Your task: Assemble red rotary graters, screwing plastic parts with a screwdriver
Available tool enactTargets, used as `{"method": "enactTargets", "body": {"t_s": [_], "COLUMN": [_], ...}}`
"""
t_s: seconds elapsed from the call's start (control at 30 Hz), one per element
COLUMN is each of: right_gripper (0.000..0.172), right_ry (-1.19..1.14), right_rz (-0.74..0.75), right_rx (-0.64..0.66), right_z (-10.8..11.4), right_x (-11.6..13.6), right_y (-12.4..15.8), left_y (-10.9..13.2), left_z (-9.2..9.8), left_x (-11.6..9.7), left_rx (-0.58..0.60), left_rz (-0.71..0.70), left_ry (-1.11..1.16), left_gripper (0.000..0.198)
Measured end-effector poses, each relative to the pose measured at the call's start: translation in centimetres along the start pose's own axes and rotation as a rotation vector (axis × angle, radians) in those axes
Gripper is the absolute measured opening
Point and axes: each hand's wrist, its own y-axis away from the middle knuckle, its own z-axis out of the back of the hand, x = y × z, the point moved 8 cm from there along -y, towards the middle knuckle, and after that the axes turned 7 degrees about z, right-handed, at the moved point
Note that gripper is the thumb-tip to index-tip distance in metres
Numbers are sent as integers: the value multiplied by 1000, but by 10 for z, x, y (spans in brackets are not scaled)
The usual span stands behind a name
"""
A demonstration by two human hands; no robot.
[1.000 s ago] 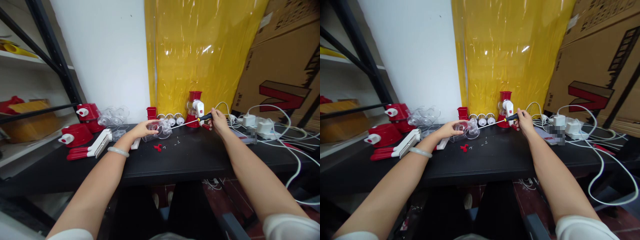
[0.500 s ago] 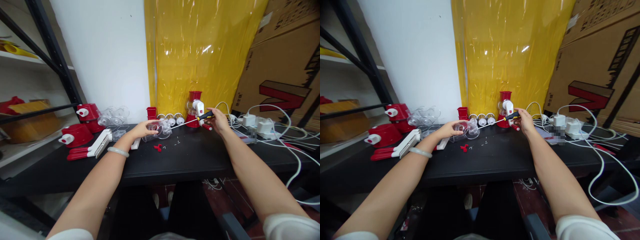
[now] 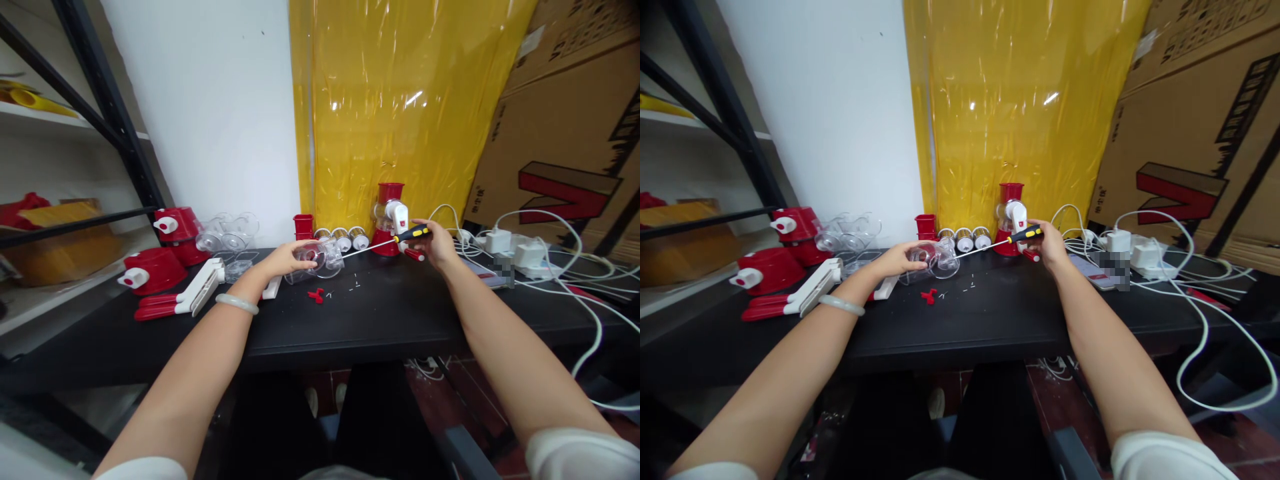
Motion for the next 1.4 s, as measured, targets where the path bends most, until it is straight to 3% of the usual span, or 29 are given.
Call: {"method": "enactTargets", "body": {"t_s": [0.3, 0.5, 0.63, 0.9, 1.03, 1.23, 1.4], "right_gripper": [38, 34, 30, 35, 40, 20, 33], "right_ry": [105, 15, 0, 105, 79, -30, 76], "right_rz": [102, -39, 1, 87, -2, -15, 72], "right_rx": [1, -4, 62, 31, 6, 76, 65], "right_z": [-1, 0, -2, 1, 2, -3, 0], "right_x": [9, -1, 1, 8, 2, 0, 5], "right_y": [2, 2, 0, 1, 1, -1, 0], "left_y": [1, 1, 2, 3, 2, 2, 3], "left_z": [0, 0, 0, 1, 1, 1, 1], "left_x": [-3, -3, -3, -4, -3, -3, -4], "left_rx": [-5, -4, 0, -5, -2, -4, -8], "left_rz": [-3, -6, -8, 0, -4, 7, 15], "left_ry": [-3, 7, 17, -2, -4, 4, -7], "left_gripper": [69, 68, 68, 69, 69, 71, 71]}}
